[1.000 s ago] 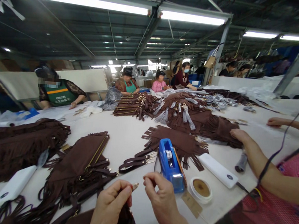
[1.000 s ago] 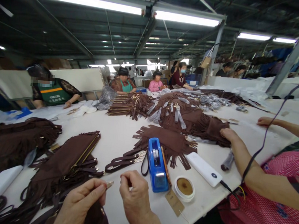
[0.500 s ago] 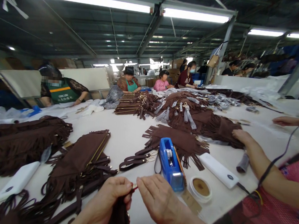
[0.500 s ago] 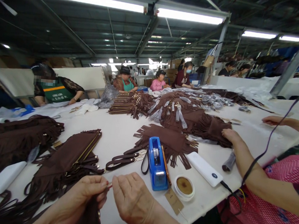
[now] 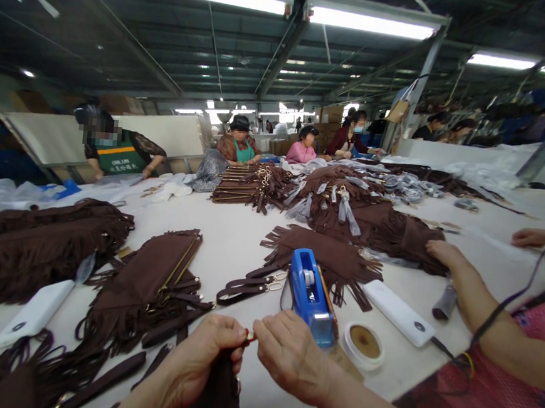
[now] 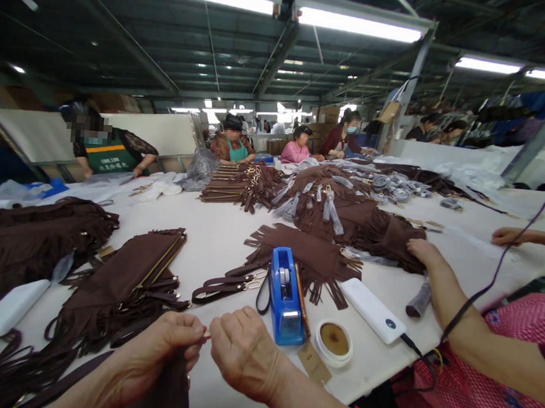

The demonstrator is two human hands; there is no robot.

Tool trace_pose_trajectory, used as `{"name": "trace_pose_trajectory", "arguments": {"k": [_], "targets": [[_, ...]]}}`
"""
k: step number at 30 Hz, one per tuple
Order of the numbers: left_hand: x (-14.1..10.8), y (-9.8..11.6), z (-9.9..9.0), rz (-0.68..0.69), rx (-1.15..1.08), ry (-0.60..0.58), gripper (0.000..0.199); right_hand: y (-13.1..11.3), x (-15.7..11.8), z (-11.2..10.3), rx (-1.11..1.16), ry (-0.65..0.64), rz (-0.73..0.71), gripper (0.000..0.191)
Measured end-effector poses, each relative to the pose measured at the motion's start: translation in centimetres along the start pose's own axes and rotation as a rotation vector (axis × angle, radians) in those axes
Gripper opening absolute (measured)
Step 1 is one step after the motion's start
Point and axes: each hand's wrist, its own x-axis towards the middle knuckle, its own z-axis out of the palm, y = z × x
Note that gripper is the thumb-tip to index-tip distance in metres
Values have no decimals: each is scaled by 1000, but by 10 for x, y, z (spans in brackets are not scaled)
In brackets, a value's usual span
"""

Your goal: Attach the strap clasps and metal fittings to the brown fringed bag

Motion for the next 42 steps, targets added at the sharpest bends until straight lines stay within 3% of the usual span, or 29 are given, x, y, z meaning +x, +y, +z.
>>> {"name": "trace_pose_trajectory", "arguments": {"k": [3,5,10,14,17,23,28,31,36,39,42], "targets": [[0,-4,3,37,78,57,25,4,2,4,137,125,170,21],[-1,-7,4,87,137,102,22,7,0,6,269,125,334,21],[-5,-13,1,186,271,183,25,4,-7,5,812,-153,849,18],[-4,-14,1,251,393,182,28,-7,-1,5,1137,-196,1040,10],[-5,-14,3,287,420,196,28,-12,0,9,1143,-143,1052,7],[0,-19,5,244,324,225,28,-18,-14,22,575,6,574,21],[3,-24,3,261,255,253,27,-25,-26,24,585,100,466,14],[3,-24,1,229,207,227,25,-26,-33,19,660,42,569,14],[3,-24,-1,223,192,232,27,-27,-28,13,944,-135,1011,33],[1,-23,-1,222,180,212,28,-30,-19,14,1214,-29,1151,34],[-2,-23,0,229,190,207,28,-30,-11,17,1372,56,1203,30]]}}
